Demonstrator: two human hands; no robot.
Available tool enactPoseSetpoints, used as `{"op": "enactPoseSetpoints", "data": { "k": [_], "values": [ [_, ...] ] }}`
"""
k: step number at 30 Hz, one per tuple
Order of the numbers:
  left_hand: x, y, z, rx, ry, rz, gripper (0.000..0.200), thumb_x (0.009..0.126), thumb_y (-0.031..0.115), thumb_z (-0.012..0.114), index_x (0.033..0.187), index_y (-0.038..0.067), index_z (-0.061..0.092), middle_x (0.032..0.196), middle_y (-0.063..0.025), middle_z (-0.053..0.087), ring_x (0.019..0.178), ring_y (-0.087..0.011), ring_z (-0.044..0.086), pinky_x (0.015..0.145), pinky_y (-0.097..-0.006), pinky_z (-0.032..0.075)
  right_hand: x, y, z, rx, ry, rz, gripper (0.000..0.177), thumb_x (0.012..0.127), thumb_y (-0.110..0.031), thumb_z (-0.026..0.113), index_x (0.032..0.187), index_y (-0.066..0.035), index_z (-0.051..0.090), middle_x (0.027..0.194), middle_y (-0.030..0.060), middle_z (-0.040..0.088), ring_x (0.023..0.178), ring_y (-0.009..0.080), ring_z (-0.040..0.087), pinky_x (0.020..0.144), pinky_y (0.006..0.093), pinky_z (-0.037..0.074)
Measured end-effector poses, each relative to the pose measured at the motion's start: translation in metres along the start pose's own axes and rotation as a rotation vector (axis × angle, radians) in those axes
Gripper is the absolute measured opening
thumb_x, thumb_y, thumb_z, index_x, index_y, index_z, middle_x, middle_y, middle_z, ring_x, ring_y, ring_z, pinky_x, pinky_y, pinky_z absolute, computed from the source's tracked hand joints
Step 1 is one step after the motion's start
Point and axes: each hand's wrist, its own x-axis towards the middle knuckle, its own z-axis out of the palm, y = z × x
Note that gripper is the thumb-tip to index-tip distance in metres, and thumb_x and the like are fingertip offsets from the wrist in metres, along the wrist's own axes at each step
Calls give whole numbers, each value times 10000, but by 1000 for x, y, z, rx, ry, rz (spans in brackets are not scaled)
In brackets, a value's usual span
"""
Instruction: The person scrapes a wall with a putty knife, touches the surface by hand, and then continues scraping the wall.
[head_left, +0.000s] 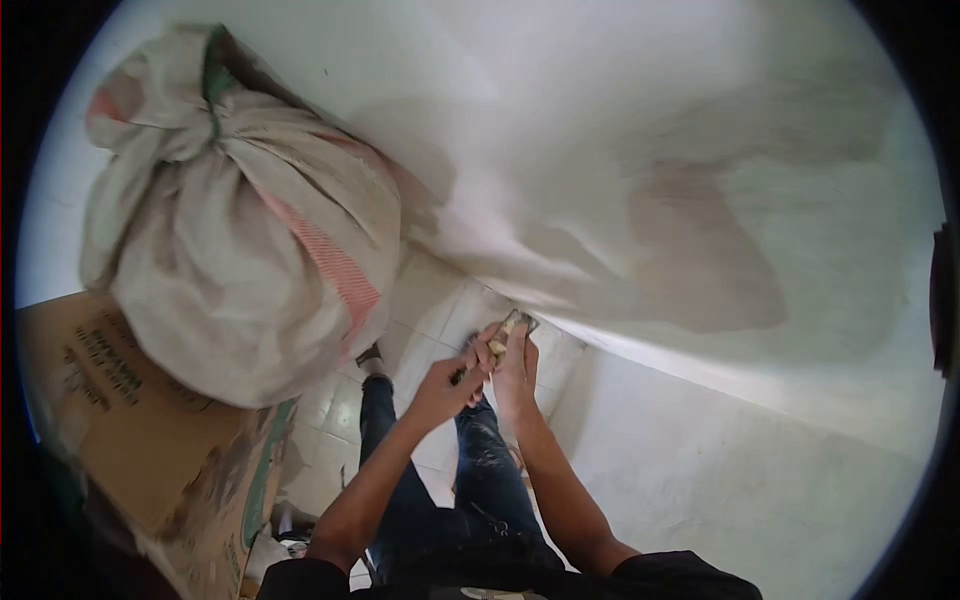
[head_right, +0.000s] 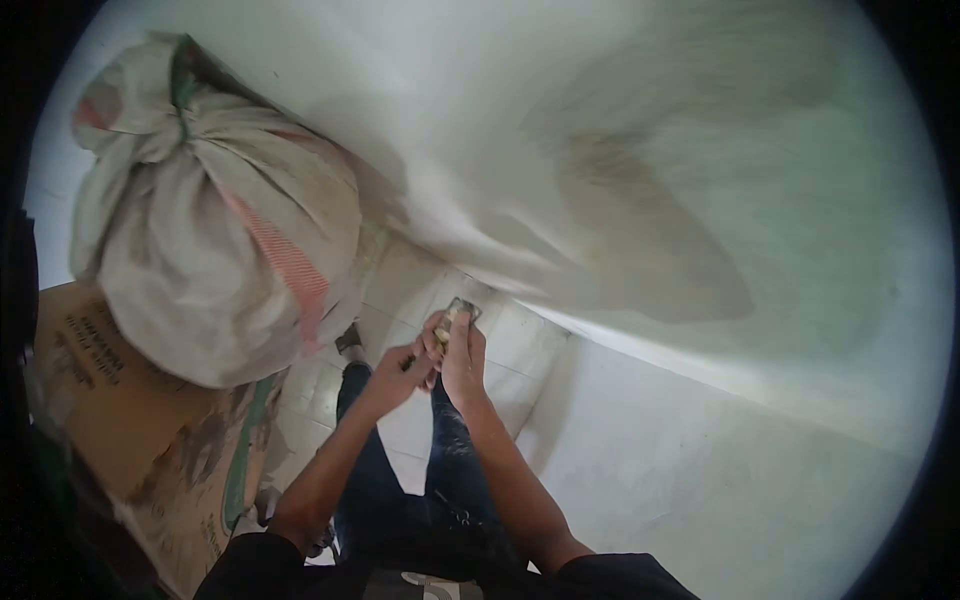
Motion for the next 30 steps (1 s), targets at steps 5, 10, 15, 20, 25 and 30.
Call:
{"op": "enactPoseSetpoints", "data": {
  "k": [5, 10, 15, 20, 25, 30],
  "values": [
    [69, -14, -41, 19, 115, 101, 314, 989, 279, 588, 821, 15, 612, 681, -16, 603, 608, -67, 558, 552, -224, 429, 85, 26, 15, -123, -75, -20, 591, 1042, -549, 243, 953, -33, 516, 649, 37, 455, 625, 163, 540, 460, 259, 433],
    [115, -11, -42, -78, 253, 239, 286, 998, 241, 580, 852, -3, 605, 694, -13, 587, 621, -71, 533, 581, -238, 437, 138, 23, 22, -86, -201, -218, 574, 1043, -531, 297, 901, -30, 540, 628, 9, 445, 540, 115, 471, 518, 255, 442],
    [140, -37, -42, 44, 372, 429, 144, 986, 115, 544, 924, -13, 572, 720, -33, 595, 652, -98, 557, 609, -258, 460, 170, 54, 3, -89, -188, -144, 604, 1029, -566, 303, 799, -48, 512, 586, 4, 420, 530, 115, 448, 523, 260, 419],
    [171, -79, -57, 138, 469, 365, 93, 935, 77, 569, 929, -16, 562, 742, -114, 627, 666, -192, 618, 638, -315, 482, 186, 84, 3, -75, -127, -142, 629, 1017, -593, 309, 749, -53, 489, 579, 15, 417, 519, 126, 423, 529, 274, 410],
    [185, -79, -75, 332, 506, 340, 134, 902, 101, 599, 914, -32, 592, 748, -202, 644, 703, -288, 673, 661, -367, 491, 201, 98, 3, -2, -105, -156, 625, 1020, -586, 309, 759, -47, 489, 594, 20, 426, 534, 134, 437, 551, 284, 425],
    [176, -66, -75, 334, 443, 241, 218, 935, 161, 602, 888, -48, 642, 764, -195, 675, 711, -268, 687, 650, -352, 492, 199, 111, -2, 75, -80, -171, 621, 1032, -562, 298, 774, -37, 507, 620, 32, 453, 543, 150, 462, 568, 294, 442]
  ]
}}
